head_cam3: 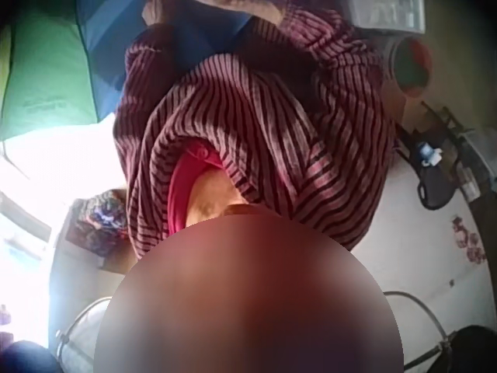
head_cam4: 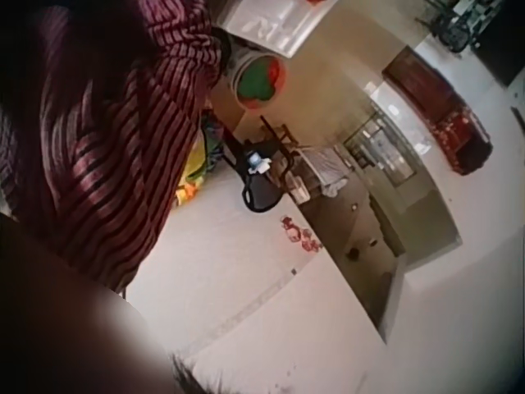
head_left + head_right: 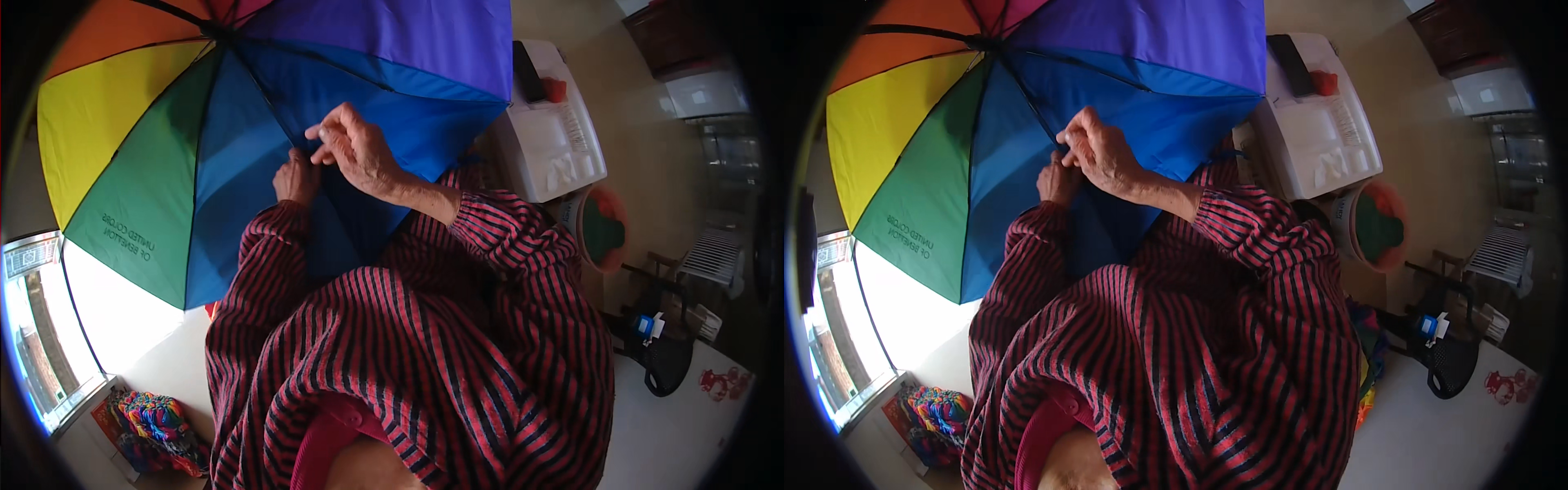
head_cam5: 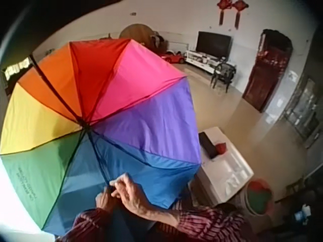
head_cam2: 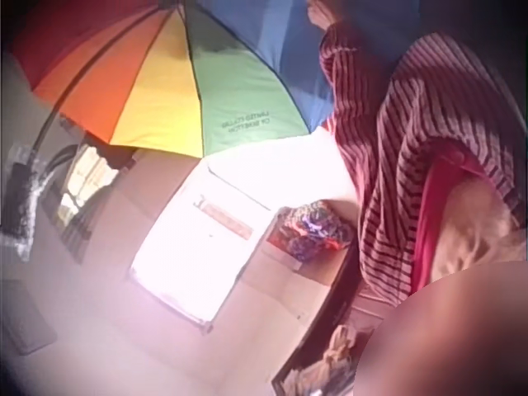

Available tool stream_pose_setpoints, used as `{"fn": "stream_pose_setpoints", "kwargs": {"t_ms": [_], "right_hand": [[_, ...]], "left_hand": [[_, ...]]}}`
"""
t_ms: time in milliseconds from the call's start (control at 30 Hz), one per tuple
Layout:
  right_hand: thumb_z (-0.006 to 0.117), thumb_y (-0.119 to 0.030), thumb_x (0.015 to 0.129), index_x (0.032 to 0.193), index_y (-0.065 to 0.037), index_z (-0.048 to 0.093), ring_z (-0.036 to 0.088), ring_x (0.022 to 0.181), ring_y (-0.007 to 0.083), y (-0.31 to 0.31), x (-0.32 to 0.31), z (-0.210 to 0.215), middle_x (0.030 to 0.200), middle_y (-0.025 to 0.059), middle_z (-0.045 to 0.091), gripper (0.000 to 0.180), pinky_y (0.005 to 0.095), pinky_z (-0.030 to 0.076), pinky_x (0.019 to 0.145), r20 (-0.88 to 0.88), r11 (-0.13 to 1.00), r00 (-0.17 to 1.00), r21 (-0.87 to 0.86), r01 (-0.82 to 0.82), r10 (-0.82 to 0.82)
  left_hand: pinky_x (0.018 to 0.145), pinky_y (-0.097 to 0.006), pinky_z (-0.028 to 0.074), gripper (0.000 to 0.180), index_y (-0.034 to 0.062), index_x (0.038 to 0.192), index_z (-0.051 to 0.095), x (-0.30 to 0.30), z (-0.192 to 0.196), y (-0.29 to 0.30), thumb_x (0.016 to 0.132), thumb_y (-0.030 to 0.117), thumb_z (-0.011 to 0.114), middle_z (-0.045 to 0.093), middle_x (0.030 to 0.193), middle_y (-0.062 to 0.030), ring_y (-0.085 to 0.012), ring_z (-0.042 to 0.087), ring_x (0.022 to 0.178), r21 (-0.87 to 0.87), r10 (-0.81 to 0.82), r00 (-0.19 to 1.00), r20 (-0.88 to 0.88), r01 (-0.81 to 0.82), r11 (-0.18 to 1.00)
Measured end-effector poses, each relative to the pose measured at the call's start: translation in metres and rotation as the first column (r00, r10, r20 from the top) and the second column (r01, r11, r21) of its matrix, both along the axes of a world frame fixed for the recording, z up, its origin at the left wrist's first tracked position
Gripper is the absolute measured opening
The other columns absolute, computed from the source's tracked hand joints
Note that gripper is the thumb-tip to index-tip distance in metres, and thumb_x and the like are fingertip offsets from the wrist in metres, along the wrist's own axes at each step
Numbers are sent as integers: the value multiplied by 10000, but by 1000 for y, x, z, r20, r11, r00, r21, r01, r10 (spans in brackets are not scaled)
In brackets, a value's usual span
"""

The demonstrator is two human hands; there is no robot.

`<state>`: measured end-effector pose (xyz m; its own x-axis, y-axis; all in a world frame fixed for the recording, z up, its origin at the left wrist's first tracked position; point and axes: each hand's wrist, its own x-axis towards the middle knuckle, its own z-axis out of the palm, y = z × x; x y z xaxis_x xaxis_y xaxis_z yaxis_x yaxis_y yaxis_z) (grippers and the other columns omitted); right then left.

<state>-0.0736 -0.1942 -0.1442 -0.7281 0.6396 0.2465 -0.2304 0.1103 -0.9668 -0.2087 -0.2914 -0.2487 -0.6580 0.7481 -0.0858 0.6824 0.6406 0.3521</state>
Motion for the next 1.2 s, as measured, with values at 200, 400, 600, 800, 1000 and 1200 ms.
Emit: {"fn": "stream_pose_setpoints", "kwargs": {"t_ms": [200, 400, 600, 800, 1000, 1200], "right_hand": [[515, -63, 888, 956, -21, 434, 603, 536, 245, 32, 14, -52, 627, 112, 577, 113, 347, 452, 489, 118, 456, 956, 890, 19, -270], [531, -55, 813, 954, 3, 443, 606, 604, 325, 31, 20, -41, 573, 117, 570, 176, 454, 432, 531, 474, 431, 795, 851, -302, -379], [508, -60, 857, 1038, -13, 466, 591, 574, 306, 41, 24, -54, 604, 150, 567, 191, 447, 435, 533, 462, 623, 844, 753, -212, -271], [500, -172, 949, 1062, -30, 492, 589, 610, 196, 103, 17, 10, 679, 75, 554, 183, 338, 476, 511, 164, 921, 930, -161, 354, -329], [534, -203, 929, 1037, -14, 510, 534, 519, 181, 132, 20, 44, 603, 54, 532, 218, 357, 465, 495, -387, 462, 609, 412, 786, -692], [577, -196, 798, 962, 45, 519, 633, 596, 354, 92, 26, -63, 633, 201, 608, 297, 484, 480, 547, 574, 401, 640, 818, -412, -511]], "left_hand": [[637, -539, 483, 312, 29, 971, 429, -26, -5, -45, 818, 250, 589, 634, 770, -246, -431, 621, 721, 24, 19, 988, -152, -16, 1000], [666, -531, 475, 343, 16, 1038, 416, 3, 0, -58, 833, 241, 573, 627, 778, -246, -439, 615, 737, 73, 126, 991, -32, -124, 990], [749, -486, 465, 394, 29, 1090, 497, 0, -9, -71, 829, 315, 570, 642, 880, -233, -421, 614, 839, 276, 302, 897, 324, -394, 876], [749, -470, 471, 423, 48, 1062, 558, 1, -7, -72, 782, 361, 609, 641, 870, -226, -402, 616, 859, 301, 259, 892, 371, -379, 875], [724, -483, 476, 291, 34, 963, 540, 10, 0, -58, 765, 242, 585, 635, 828, -210, -406, 611, 830, 204, 248, 940, 234, -297, 933], [709, -497, 471, 186, 38, 925, 501, 23, -11, -53, 776, 141, 542, 631, 848, -203, -411, 605, 822, 233, 191, 975, 115, -213, 949]]}}
